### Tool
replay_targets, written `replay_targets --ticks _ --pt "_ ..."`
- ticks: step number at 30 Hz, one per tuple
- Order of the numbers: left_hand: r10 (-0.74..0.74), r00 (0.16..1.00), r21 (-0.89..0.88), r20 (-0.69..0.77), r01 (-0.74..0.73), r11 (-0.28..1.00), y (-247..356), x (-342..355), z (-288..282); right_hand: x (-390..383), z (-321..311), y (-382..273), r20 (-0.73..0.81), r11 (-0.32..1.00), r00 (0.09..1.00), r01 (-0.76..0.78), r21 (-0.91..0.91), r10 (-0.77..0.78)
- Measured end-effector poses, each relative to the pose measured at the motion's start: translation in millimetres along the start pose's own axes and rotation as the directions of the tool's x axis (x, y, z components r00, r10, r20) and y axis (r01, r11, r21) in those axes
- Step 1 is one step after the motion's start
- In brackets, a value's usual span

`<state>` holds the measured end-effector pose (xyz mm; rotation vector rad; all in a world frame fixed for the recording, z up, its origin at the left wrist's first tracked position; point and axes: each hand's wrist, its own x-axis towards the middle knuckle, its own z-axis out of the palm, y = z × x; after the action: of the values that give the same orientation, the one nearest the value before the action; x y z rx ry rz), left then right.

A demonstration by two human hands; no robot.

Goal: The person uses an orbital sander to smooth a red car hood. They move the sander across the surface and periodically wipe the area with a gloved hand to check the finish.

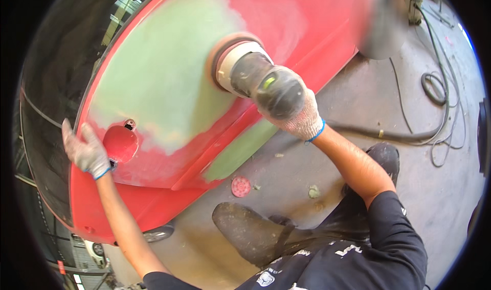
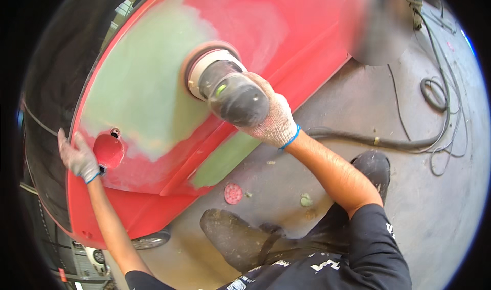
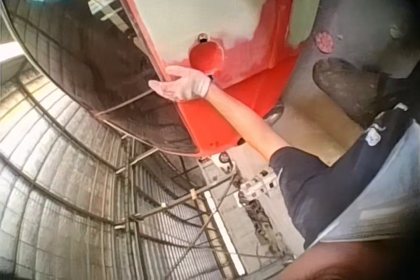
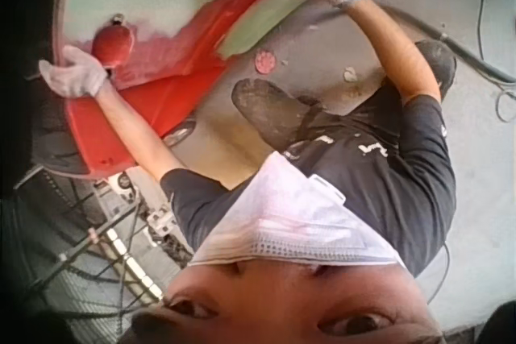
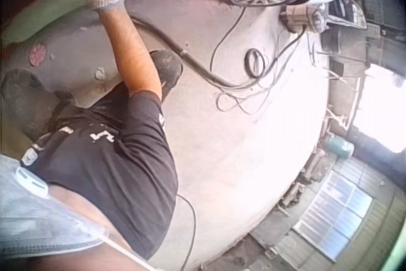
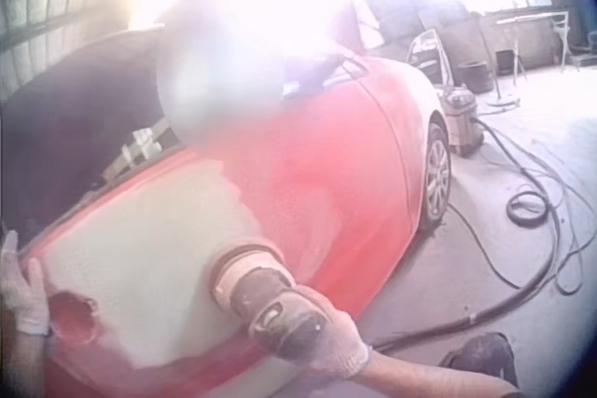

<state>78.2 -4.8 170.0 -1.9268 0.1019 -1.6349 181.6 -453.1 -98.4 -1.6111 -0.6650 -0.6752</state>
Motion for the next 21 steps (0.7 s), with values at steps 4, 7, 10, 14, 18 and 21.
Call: replay_targets --ticks 4,7,10,14,18,21 --pt "0.320 0.947 -0.261 -0.011 -0.311 0.914 137 62 -10 17 -1 -10 -0.044 0.865 0.985 -0.123 0.486 0.165" --pt "0.413 0.904 -0.171 0.113 -0.392 0.904 192 75 -3 40 -27 -22 -0.199 0.967 0.974 -0.058 0.247 0.109" --pt "0.452 0.868 -0.145 0.203 -0.430 0.891 224 82 17 54 -53 -23 -0.277 0.855 0.884 -0.216 0.471 0.376" --pt "0.474 0.845 -0.156 0.249 -0.448 0.881 273 108 33 64 -75 0 -0.387 0.796 0.754 -0.287 0.533 0.531" --pt "0.530 0.802 -0.091 0.277 -0.527 0.845 323 129 55 68 -86 0 -0.383 0.746 0.705 -0.312 0.588 0.597" --pt "0.596 0.742 -0.144 0.308 -0.583 0.800 333 121 55 67 -100 -5 -0.409 0.796 0.724 -0.320 0.514 0.555"
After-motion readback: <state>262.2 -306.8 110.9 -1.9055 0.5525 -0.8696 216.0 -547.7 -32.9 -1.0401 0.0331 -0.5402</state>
